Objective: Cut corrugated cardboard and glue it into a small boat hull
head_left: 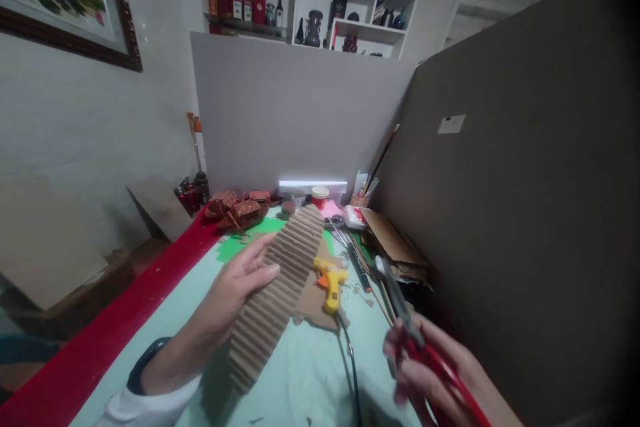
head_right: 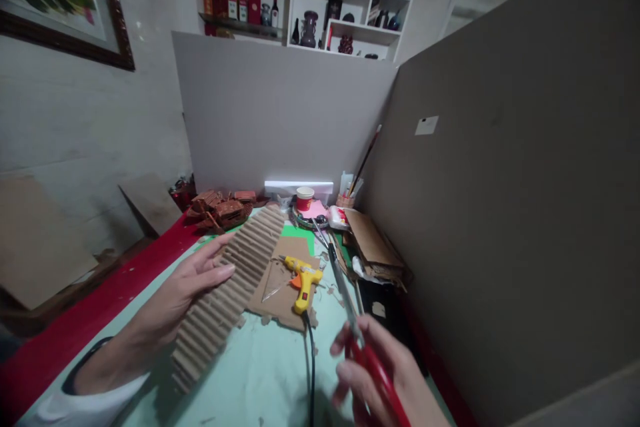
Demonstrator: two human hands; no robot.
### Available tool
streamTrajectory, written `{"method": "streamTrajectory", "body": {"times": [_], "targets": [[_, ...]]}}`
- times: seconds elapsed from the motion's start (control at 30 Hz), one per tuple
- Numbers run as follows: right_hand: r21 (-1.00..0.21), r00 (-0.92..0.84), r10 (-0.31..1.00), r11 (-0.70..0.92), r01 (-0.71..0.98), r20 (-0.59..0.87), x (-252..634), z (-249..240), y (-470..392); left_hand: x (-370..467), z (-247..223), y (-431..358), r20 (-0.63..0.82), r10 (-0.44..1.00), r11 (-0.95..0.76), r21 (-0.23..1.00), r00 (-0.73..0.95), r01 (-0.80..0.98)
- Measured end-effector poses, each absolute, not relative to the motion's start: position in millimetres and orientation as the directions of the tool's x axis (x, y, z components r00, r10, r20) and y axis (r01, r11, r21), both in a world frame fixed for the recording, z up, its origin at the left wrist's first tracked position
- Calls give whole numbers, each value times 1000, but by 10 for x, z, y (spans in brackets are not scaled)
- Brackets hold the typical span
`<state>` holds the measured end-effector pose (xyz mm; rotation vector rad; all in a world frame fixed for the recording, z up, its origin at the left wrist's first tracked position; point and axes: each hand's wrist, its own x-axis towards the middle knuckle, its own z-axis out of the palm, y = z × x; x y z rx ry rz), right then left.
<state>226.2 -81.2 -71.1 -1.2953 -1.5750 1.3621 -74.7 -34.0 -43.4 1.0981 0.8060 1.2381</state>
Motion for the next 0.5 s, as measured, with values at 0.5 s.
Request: {"method": "streamTrajectory", "body": {"times": [0.5], "targets": [[-968,-567,811,234,90,144,1719,-228,-436,-1020,-33,-339,-76,752,-389,750,655,535]]}}
